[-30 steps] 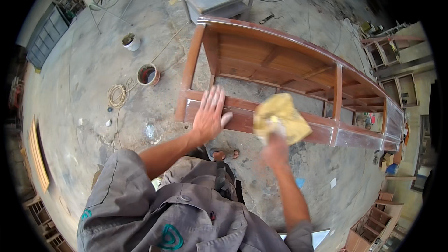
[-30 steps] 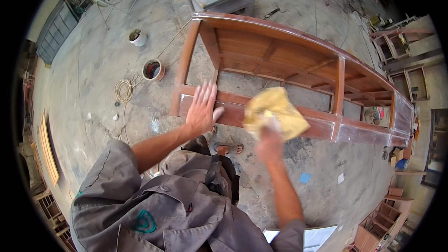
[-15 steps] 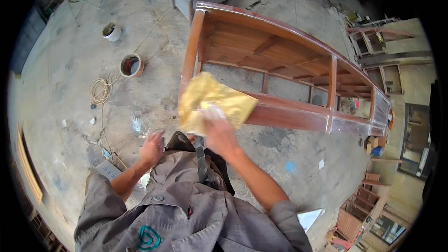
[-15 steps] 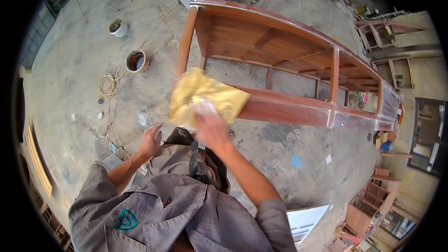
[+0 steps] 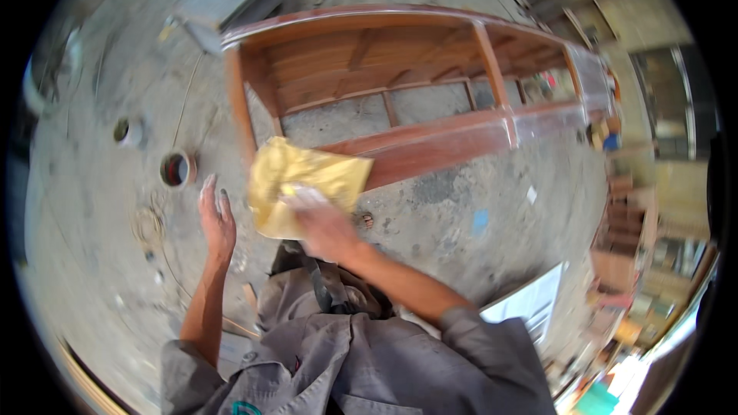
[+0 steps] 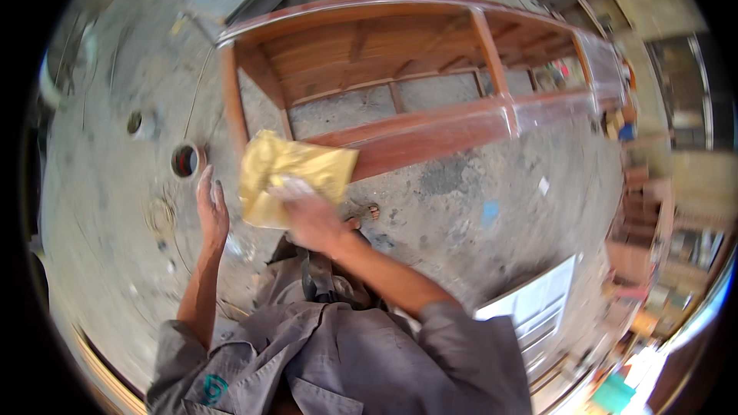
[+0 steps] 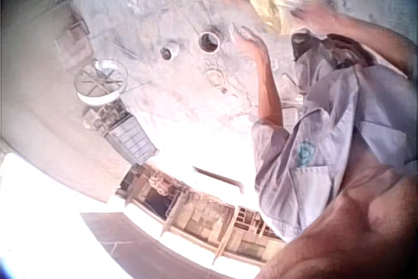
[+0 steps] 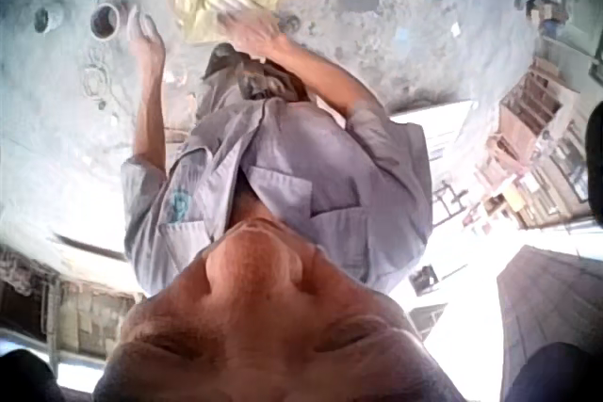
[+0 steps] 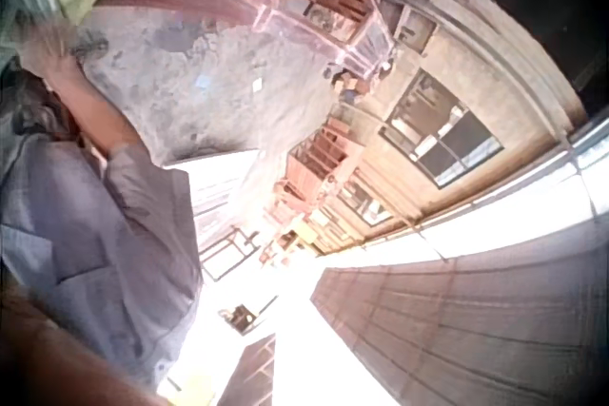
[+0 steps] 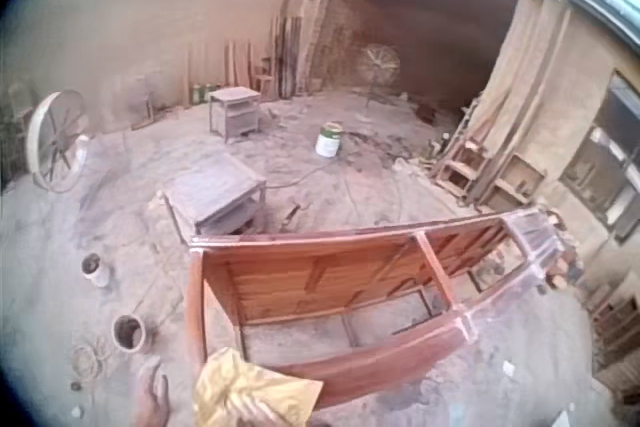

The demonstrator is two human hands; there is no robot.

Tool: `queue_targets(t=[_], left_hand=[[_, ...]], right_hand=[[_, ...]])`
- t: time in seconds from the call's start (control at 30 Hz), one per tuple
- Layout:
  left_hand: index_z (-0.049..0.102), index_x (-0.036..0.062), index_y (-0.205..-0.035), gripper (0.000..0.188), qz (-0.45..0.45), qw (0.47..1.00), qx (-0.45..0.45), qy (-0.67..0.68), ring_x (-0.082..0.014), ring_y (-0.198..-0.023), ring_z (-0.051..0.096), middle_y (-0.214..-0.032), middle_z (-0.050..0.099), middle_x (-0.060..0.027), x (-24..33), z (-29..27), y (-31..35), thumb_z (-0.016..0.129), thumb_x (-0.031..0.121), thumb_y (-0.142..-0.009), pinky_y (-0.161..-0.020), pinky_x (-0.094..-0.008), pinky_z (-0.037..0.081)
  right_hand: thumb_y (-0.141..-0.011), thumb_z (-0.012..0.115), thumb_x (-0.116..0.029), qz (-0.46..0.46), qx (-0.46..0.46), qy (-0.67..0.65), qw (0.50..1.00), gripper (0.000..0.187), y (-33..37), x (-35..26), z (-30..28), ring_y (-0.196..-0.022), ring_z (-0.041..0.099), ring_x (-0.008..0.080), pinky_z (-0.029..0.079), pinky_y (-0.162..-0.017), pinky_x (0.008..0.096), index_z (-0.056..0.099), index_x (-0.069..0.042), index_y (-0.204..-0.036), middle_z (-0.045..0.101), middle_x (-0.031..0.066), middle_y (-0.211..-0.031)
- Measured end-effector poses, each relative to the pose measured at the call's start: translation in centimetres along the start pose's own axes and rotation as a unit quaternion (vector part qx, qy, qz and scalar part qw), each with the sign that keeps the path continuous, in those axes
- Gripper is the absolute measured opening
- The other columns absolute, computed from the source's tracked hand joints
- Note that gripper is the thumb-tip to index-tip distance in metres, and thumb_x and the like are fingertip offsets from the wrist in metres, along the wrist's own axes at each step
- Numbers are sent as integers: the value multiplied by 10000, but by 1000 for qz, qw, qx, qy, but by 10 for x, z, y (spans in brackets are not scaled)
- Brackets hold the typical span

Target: The person wipes a wooden cabinet frame with a yellow cloth, then uses an electric sander on the cabinet's top surface. They also handle sandpaper sheets and a utility knife, preparing materials for further work.

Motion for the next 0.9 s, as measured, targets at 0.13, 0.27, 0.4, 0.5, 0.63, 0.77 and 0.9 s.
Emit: queue_targets(t=[0.13, 0.27, 0.4, 0.5, 0.63, 0.77, 0.9], left_hand=[[475, -7, -1425, 454, 76, 996, -24, -29, -343, -1367, 457, -1445, 513, -197, 55, -14, -27, 535, 48, -978, -1152, -420, 327], [409, -55, -1464, 486, 180, 979, -91, -27, -365, -1434, 373, -1506, 441, -225, 87, 10, 1, 468, 29, -989, -1190, -439, 265], [310, -91, -1499, 548, 223, 958, -177, -25, -430, -1464, 285, -1549, 334, -290, 124, 52, 10, 379, 213, -1048, -1214, -483, 190], [234, -90, -1524, 652, 281, 905, -309, -76, -460, -1487, 197, -1576, 259, -304, 111, 71, 22, 413, 304, -1036, -1216, -537, 148], [118, -102, -1538, 860, 300, 859, -335, -245, -469, -1505, 97, -1602, 146, -322, 122, 86, 43, 574, 311, -936, -1225, -551, 74], [100, -92, -1540, 1015, 252, 856, -344, -291, -484, -1504, 53, -1603, 89, -337, 169, 134, 49, 730, 200, -800, -1229, -543, 58], [88, -88, -1547, 1029, 283, 861, -334, -260, -446, -1516, 49, -1616, 85, -310, 247, 218, 51, 726, 256, -817, -1241, -512, 54]], right_hand=[[-868, 549, -78, 240, 148, 76, 957, 485, 108, 166, -129, -1269, 503, 430, 381, -1092, 515, 528, 17, -1342, 569, 287, -1304], [-824, 600, -83, 446, 126, 125, 877, 278, 154, 232, -151, -903, 648, 441, 517, -758, 499, 655, 8, -1081, 677, 242, -940], [-766, 581, -119, 293, 168, 12, 941, 367, 69, 99, -39, -928, 654, 371, 487, -853, 543, 667, 13, -1098, 686, 194, -990], [-742, 630, -119, 125, 124, -153, 972, 419, 60, 20, 8, -1099, 615, 339, 443, -1022, 469, 653, -37, -1153, 658, 144, -1133], [-712, 636, -79, 288, 320, -287, 856, 374, 178, 79, 8, -973, 632, 399, 526, -877, 468, 639, -30, -1082, 651, 188, -1020], [-803, 540, -38, 572, 196, 94, 791, 566, 362, 150, 65, -967, 572, 434, 458, -838, 541, 512, 73, -1357, 623, 297, -1051], [-1058, 424, -310, 707, 350, -213, 576, 506, 484, 168, 75, -1063, 603, 436, 456, -935, 487, 531, 120, -1304, 608, 326, -1212]])
Point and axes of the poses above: each hand's wrist, its own y-axis away from the middle knuckle, its own z-axis out of the palm, x = y × z, the point moved 7 cm from there along -y, towards the middle knuckle
